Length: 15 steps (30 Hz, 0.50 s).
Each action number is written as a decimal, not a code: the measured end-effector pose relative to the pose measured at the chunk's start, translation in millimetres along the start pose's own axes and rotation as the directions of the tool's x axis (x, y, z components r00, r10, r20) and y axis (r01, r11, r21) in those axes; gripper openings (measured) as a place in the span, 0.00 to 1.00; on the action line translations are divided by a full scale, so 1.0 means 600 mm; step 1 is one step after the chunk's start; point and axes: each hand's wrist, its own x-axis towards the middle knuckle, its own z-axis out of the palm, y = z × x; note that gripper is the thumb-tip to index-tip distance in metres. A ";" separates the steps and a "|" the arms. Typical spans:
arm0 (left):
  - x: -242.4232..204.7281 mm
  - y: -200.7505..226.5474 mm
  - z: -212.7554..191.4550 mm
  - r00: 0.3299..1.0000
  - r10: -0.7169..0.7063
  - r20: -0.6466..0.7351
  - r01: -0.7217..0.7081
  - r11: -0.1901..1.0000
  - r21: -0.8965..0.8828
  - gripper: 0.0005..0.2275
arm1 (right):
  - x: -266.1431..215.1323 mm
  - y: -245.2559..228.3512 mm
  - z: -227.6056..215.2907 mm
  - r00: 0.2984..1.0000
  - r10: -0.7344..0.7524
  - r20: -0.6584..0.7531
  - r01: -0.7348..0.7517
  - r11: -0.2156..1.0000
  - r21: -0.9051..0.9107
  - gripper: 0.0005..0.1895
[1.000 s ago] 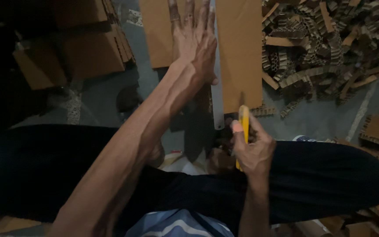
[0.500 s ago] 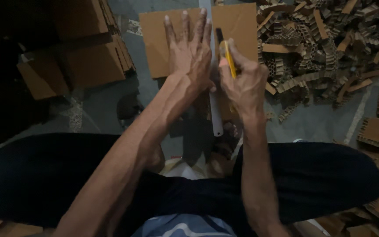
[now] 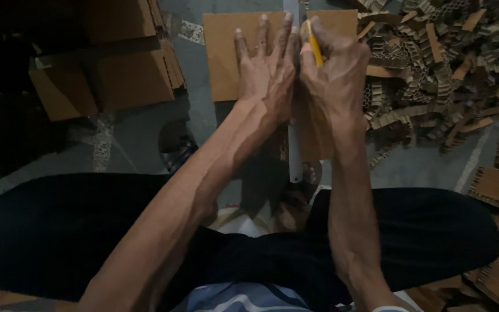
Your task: The person sits on the floor and uses a metal ruler and a yellow utility knife to cut rectangular pieces of corrugated cardboard. They repeatedly score the cardboard along the ruler, snap the pieces apart, and separate the cut sections.
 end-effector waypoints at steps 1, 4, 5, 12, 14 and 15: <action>-0.003 0.000 -0.004 1.000 0.002 0.004 -0.002 1.000 0.000 0.66 | 0.007 0.000 -0.003 0.998 -0.069 -0.014 0.069 0.997 0.029 0.14; -0.011 0.001 -0.014 0.999 0.020 -0.039 -0.021 1.000 -0.020 0.66 | 0.022 -0.005 -0.016 0.994 -0.106 0.017 0.106 0.994 0.016 0.14; -0.013 -0.002 -0.014 0.998 0.023 -0.060 -0.024 0.999 -0.030 0.65 | 0.027 -0.008 -0.019 0.995 -0.091 0.043 0.092 0.996 0.000 0.14; -0.012 -0.006 0.007 0.991 0.043 -0.125 -0.049 0.998 -0.046 0.62 | 0.003 -0.040 -0.037 0.991 -0.109 0.078 0.112 0.993 -0.027 0.17; -0.013 -0.010 0.007 0.954 0.055 -0.294 -0.074 0.996 -0.053 0.59 | -0.005 -0.052 -0.042 0.984 -0.175 0.044 0.176 0.984 -0.028 0.18; -0.013 -0.009 0.005 0.976 0.045 -0.212 -0.058 0.997 -0.053 0.61 | -0.010 -0.059 -0.047 0.993 -0.070 0.095 0.073 0.997 -0.031 0.17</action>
